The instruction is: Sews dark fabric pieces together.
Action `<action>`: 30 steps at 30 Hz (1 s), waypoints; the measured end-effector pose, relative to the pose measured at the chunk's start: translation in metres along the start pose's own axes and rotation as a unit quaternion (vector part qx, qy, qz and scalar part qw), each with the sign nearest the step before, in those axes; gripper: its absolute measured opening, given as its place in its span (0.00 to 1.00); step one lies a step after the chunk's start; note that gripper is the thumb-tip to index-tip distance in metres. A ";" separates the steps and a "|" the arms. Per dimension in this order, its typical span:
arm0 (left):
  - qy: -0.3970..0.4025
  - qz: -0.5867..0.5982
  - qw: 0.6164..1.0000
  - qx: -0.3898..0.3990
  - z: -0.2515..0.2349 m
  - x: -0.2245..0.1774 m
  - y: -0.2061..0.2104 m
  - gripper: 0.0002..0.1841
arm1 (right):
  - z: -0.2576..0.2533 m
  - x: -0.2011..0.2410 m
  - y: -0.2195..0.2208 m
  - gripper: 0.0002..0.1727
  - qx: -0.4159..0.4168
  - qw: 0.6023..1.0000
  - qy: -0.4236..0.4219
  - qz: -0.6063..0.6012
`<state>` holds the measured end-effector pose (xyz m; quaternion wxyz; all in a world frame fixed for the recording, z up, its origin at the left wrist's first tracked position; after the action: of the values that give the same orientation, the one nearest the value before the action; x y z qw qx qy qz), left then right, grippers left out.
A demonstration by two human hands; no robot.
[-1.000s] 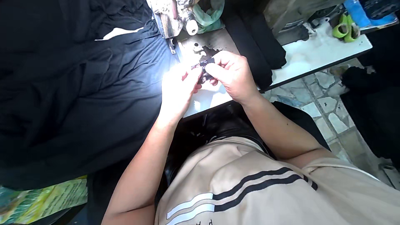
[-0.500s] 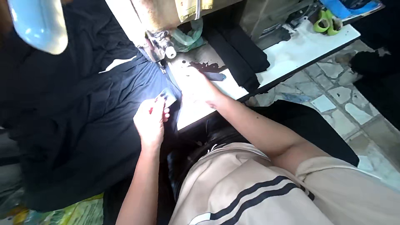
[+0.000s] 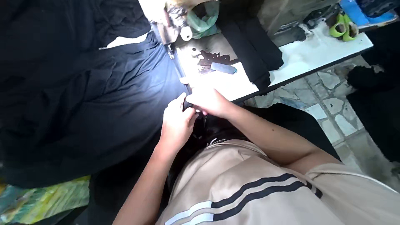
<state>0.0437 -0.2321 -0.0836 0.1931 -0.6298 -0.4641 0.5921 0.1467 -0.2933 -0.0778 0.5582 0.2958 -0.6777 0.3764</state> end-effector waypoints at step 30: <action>-0.298 0.310 0.903 0.016 -0.116 0.075 -0.036 0.09 | -0.012 -0.014 -0.003 0.12 0.041 0.844 -0.335 0.416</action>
<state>0.1284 -0.1178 -0.0713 -0.1376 -0.5326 -0.2721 0.7895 0.1585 -0.2849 -0.0894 0.0754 0.1166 -0.8671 0.4783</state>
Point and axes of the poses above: each hand's wrist, its own z-axis away from the middle knuckle, its own y-axis out of the palm, x = y × z, the point moved 7 cm from there along -z, towards the middle knuckle, and after that the axes turned 11 degrees about -y, right-handed, at the moved point
